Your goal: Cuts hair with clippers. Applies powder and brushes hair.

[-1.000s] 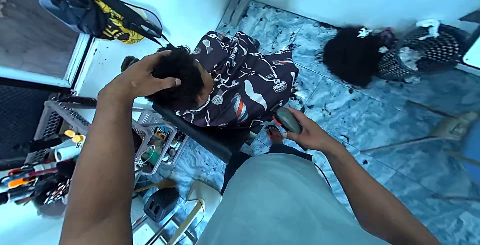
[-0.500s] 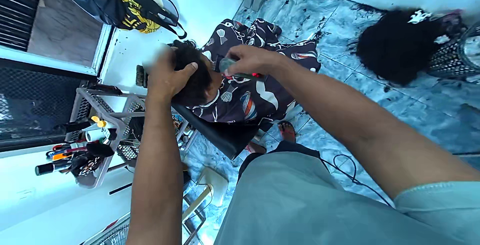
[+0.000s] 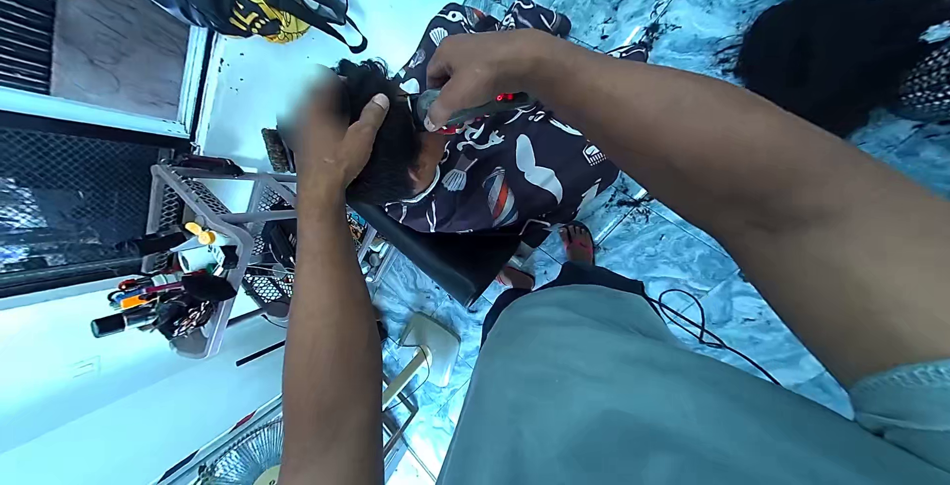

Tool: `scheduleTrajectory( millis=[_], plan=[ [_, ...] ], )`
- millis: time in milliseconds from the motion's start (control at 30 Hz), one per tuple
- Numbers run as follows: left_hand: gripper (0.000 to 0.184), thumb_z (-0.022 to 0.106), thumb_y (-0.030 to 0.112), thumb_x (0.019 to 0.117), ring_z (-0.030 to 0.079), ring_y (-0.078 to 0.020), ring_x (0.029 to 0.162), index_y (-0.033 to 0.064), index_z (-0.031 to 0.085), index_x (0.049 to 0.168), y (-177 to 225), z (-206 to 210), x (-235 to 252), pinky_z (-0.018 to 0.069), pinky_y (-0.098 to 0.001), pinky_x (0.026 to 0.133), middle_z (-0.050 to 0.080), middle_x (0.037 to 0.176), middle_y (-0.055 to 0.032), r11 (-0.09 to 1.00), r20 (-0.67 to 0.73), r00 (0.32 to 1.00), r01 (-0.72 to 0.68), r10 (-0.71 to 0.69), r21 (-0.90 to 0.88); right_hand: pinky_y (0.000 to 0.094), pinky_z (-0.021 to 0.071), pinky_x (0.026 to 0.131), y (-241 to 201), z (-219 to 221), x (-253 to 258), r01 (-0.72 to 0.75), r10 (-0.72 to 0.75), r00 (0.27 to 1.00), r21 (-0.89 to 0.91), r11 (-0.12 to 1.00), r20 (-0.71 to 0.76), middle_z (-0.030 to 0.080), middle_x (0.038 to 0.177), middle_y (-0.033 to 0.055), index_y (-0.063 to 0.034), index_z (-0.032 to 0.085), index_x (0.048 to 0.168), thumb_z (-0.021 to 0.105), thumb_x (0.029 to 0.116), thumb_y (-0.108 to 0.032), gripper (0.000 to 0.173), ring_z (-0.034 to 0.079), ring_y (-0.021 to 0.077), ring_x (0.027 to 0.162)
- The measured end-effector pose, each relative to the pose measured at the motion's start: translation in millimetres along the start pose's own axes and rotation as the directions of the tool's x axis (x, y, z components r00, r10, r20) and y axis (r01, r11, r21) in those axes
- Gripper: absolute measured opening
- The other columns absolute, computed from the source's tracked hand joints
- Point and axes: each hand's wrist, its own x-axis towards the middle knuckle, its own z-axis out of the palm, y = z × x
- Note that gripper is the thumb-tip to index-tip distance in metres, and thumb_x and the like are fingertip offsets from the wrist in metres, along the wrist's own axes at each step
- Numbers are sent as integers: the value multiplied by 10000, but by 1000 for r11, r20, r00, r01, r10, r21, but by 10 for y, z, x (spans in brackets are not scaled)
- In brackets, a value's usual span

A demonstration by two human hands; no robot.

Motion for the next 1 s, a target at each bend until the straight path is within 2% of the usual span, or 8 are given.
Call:
scheduleTrajectory(
  millis=[200, 333, 467, 567, 633, 767, 900, 1000],
  plan=[
    [699, 662, 701, 835, 568, -285, 1300, 278, 585, 1387, -30, 32, 39, 446, -623, 1046, 598, 1400, -102, 1000, -26, 1000, -5, 5, -10, 393, 536, 607, -49, -21, 9, 6, -8, 1000, 101, 995, 23, 656, 775, 52, -83, 705, 941, 760, 900, -388, 313, 614, 151, 633],
    [679, 664, 685, 836, 578, -289, 1282, 293, 582, 1385, -24, 46, 34, 457, -621, 1025, 599, 1389, -109, 1000, -30, 1000, 6, -5, 8, 447, 515, 582, -128, -19, -16, -82, 83, 996, -52, 995, 13, 633, 742, 73, -69, 691, 883, 767, 875, -377, 318, 599, 193, 610],
    [675, 663, 665, 849, 564, -284, 1306, 284, 577, 1401, -15, 32, 31, 443, -615, 1048, 591, 1410, -107, 1000, -27, 1000, 0, 0, 12, 370, 552, 626, -147, -37, -18, 6, -10, 999, 118, 993, 37, 664, 817, 59, -78, 709, 1003, 782, 901, -357, 307, 628, 149, 667],
    [673, 663, 669, 845, 569, -263, 1305, 296, 578, 1399, -28, 37, 40, 451, -605, 1050, 597, 1406, -87, 1000, -29, 1000, -2, 2, 17, 436, 516, 581, -171, -11, -17, -73, 74, 997, -25, 997, 24, 634, 753, 77, -64, 686, 891, 780, 877, -359, 309, 595, 189, 615],
    [682, 664, 674, 844, 563, -273, 1309, 300, 574, 1407, -28, 36, 40, 448, -608, 1050, 589, 1414, -94, 1000, -29, 1000, 5, -4, 23, 479, 496, 616, -172, -15, 6, -89, 89, 996, -44, 995, 8, 628, 775, 86, -58, 692, 902, 780, 873, -372, 328, 597, 218, 671],
    [656, 657, 629, 878, 554, -285, 1325, 260, 574, 1413, -15, 4, 36, 435, -614, 1071, 599, 1404, -114, 999, -10, 1000, -29, 29, 16, 372, 547, 622, -205, -28, -28, 10, -17, 999, 149, 989, 44, 659, 811, 59, -75, 689, 976, 779, 908, -356, 302, 624, 151, 663],
    [666, 665, 634, 869, 554, -275, 1325, 262, 576, 1413, -27, -1, 36, 437, -598, 1079, 602, 1400, -108, 999, 1, 999, -34, 34, 1, 443, 492, 588, -248, -30, -14, -110, 111, 994, -29, 994, 21, 610, 729, 71, -60, 676, 856, 797, 866, -345, 310, 572, 189, 622],
    [640, 664, 612, 885, 549, -263, 1332, 258, 578, 1411, -16, -8, 32, 432, -582, 1090, 601, 1403, -102, 999, 6, 999, -49, 48, 5, 398, 527, 637, -233, -34, -22, 39, -41, 999, 67, 997, 23, 644, 807, 49, -78, 692, 954, 795, 891, -360, 306, 612, 153, 693]
  ],
)
